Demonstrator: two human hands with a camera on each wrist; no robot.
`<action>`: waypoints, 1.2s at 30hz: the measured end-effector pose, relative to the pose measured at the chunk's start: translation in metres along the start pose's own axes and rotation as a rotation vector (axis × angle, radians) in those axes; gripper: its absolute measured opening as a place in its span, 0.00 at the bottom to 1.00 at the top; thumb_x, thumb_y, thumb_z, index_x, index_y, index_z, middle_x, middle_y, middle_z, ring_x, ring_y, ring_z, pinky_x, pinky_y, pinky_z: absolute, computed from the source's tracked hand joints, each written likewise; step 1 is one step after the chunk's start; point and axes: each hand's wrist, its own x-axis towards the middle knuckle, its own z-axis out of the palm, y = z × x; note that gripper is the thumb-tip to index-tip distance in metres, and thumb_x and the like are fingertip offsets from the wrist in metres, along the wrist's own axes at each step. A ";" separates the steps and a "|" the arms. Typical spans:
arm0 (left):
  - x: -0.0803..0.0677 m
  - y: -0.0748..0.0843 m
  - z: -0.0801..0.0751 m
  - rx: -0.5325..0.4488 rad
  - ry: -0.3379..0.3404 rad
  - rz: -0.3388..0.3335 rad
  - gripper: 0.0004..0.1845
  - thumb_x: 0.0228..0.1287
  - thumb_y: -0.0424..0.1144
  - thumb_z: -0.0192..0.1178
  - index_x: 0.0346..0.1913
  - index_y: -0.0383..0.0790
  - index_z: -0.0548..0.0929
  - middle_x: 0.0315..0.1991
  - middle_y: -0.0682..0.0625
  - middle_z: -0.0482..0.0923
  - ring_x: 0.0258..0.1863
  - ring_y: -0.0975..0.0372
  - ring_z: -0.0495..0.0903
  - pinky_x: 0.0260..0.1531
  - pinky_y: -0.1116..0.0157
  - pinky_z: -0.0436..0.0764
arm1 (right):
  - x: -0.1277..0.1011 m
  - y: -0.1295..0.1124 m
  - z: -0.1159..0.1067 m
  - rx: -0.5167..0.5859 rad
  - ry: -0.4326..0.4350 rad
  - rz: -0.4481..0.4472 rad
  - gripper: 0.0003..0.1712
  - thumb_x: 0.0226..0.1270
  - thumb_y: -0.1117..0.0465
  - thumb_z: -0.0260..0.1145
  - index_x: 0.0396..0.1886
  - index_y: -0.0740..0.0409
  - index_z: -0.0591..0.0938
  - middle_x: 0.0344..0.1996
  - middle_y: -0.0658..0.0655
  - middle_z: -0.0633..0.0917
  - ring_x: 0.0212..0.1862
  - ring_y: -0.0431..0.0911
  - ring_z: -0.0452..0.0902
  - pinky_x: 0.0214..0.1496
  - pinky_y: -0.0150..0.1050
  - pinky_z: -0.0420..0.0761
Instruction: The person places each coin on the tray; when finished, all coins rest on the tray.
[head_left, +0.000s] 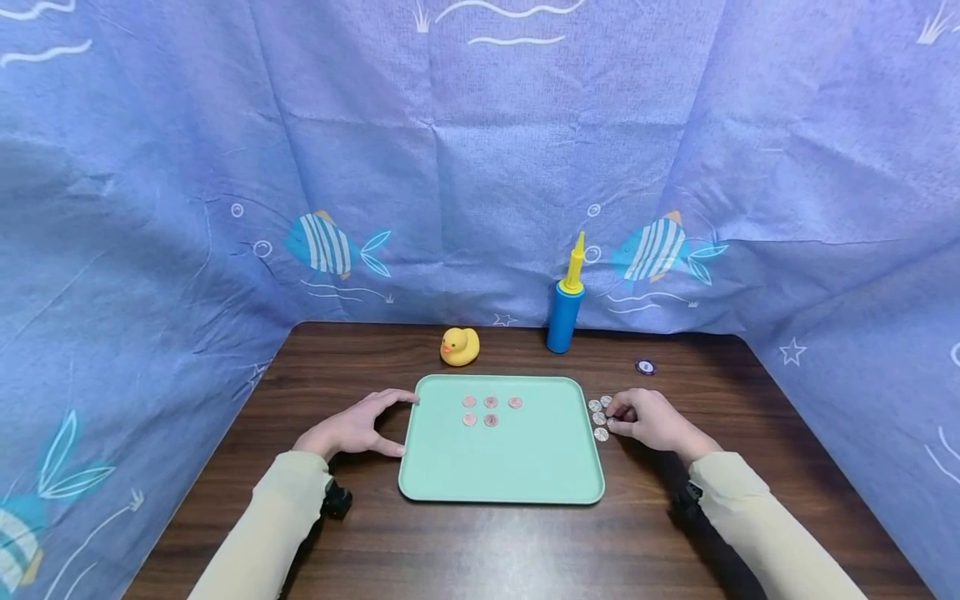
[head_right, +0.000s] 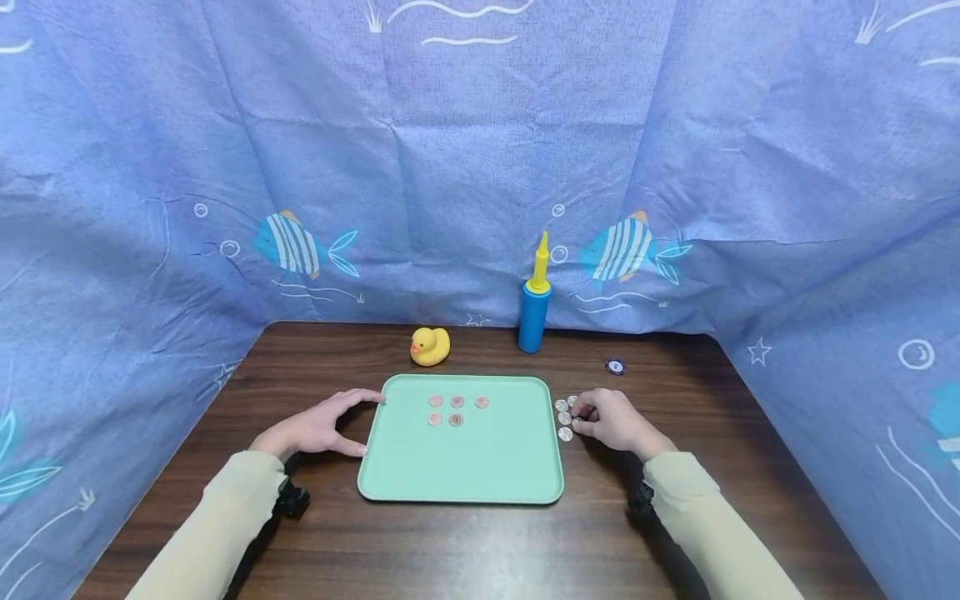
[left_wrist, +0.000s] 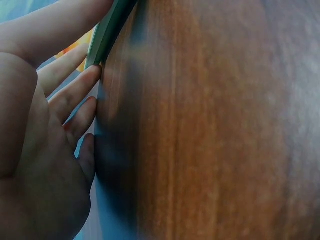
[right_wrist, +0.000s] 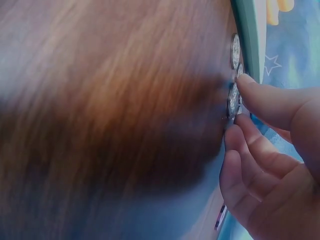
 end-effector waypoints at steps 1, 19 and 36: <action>0.000 0.000 0.000 -0.002 0.000 -0.002 0.47 0.58 0.53 0.80 0.78 0.55 0.69 0.80 0.46 0.60 0.81 0.44 0.53 0.73 0.36 0.59 | 0.000 0.000 0.001 -0.003 -0.001 0.001 0.06 0.61 0.66 0.78 0.35 0.54 0.88 0.30 0.44 0.86 0.33 0.35 0.79 0.38 0.36 0.80; 0.001 0.001 -0.001 0.014 0.003 0.015 0.47 0.58 0.54 0.80 0.78 0.53 0.69 0.80 0.46 0.61 0.81 0.45 0.54 0.73 0.36 0.60 | 0.004 0.001 0.006 0.056 -0.003 0.088 0.10 0.59 0.70 0.79 0.32 0.53 0.86 0.28 0.46 0.85 0.32 0.38 0.80 0.37 0.37 0.80; 0.001 0.000 -0.001 0.024 0.007 0.017 0.47 0.57 0.54 0.80 0.78 0.53 0.69 0.79 0.47 0.63 0.80 0.46 0.55 0.74 0.37 0.60 | 0.007 -0.002 0.007 -0.010 -0.021 0.073 0.14 0.57 0.73 0.77 0.29 0.51 0.82 0.26 0.44 0.83 0.32 0.39 0.78 0.39 0.40 0.78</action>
